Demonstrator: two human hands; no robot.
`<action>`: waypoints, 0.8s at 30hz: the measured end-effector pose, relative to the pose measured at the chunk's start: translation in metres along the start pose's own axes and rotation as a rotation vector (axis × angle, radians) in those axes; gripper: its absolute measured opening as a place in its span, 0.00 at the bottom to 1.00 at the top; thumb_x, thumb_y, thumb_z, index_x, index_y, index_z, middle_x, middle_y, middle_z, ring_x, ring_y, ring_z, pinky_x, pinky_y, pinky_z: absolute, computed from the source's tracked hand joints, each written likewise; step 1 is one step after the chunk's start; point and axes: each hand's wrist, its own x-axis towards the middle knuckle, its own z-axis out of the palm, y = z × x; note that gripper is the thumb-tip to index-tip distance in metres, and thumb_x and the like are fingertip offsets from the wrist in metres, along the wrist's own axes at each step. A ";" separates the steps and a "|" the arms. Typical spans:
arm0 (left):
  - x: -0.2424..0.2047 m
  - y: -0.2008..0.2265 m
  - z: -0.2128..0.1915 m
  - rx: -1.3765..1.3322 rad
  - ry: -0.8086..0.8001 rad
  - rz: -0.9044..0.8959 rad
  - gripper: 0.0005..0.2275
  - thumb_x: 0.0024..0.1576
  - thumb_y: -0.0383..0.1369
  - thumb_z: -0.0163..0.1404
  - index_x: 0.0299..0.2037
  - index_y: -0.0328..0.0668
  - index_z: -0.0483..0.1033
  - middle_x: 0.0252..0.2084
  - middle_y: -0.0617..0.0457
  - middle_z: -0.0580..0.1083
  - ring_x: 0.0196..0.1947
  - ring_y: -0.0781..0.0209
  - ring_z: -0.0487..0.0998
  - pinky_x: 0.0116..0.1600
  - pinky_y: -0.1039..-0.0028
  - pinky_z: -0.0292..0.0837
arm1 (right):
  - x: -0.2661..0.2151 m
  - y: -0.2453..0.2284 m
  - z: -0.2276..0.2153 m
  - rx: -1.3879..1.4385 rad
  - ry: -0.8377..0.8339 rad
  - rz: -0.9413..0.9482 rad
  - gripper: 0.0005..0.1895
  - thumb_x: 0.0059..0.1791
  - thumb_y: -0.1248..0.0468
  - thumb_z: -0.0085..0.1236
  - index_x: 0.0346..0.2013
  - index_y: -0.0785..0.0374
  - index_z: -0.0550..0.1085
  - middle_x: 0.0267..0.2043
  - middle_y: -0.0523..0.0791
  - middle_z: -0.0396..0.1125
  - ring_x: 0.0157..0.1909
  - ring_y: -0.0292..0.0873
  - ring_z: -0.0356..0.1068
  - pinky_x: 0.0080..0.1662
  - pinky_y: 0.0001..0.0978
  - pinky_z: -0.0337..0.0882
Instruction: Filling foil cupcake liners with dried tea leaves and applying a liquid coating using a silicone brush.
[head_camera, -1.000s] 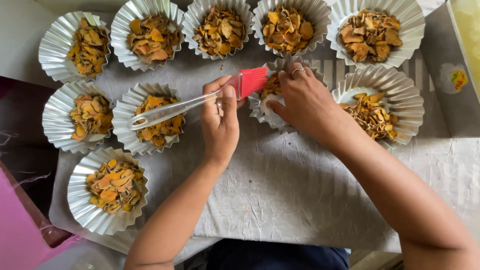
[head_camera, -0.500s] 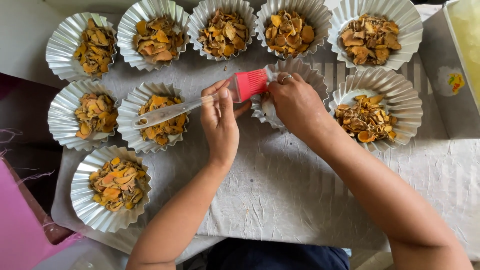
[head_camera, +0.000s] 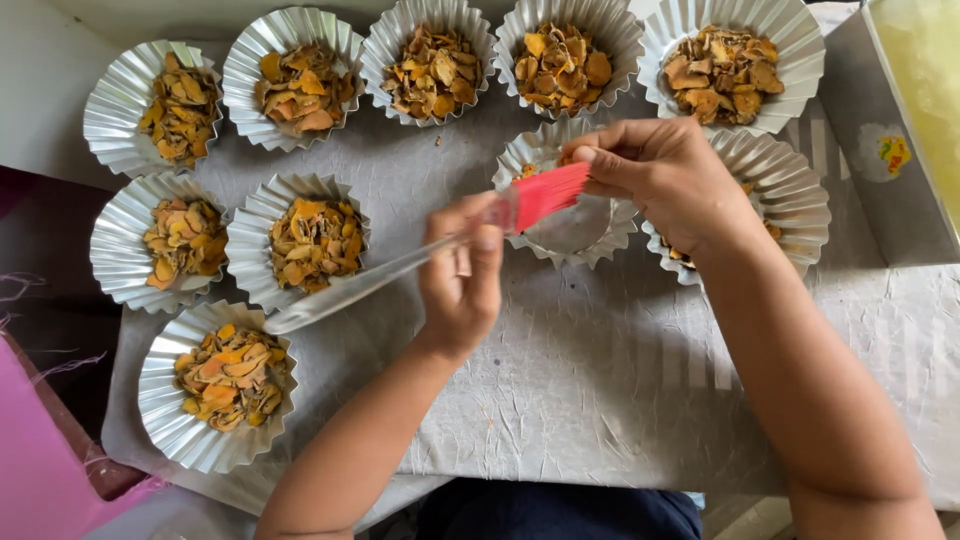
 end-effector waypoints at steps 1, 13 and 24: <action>0.003 0.012 0.006 -0.014 -0.077 0.031 0.13 0.67 0.33 0.46 0.58 0.36 0.70 0.50 0.51 0.72 0.52 0.61 0.77 0.52 0.67 0.82 | 0.001 0.005 0.000 0.093 -0.018 0.043 0.08 0.50 0.68 0.64 0.40 0.73 0.78 0.35 0.52 0.75 0.39 0.42 0.79 0.46 0.33 0.83; 0.020 0.019 -0.001 0.144 -0.074 0.172 0.12 0.69 0.34 0.45 0.58 0.40 0.72 0.45 0.50 0.75 0.43 0.64 0.77 0.47 0.71 0.76 | -0.009 -0.018 -0.018 -0.052 -0.109 0.020 0.07 0.52 0.72 0.59 0.42 0.76 0.77 0.39 0.58 0.74 0.40 0.47 0.78 0.45 0.35 0.82; 0.019 0.017 -0.012 0.219 -0.149 0.057 0.16 0.70 0.39 0.40 0.60 0.38 0.68 0.53 0.47 0.74 0.50 0.55 0.78 0.59 0.68 0.77 | -0.045 -0.060 -0.087 -1.453 -0.067 0.025 0.09 0.52 0.55 0.60 0.45 0.47 0.84 0.40 0.36 0.79 0.40 0.37 0.78 0.43 0.34 0.75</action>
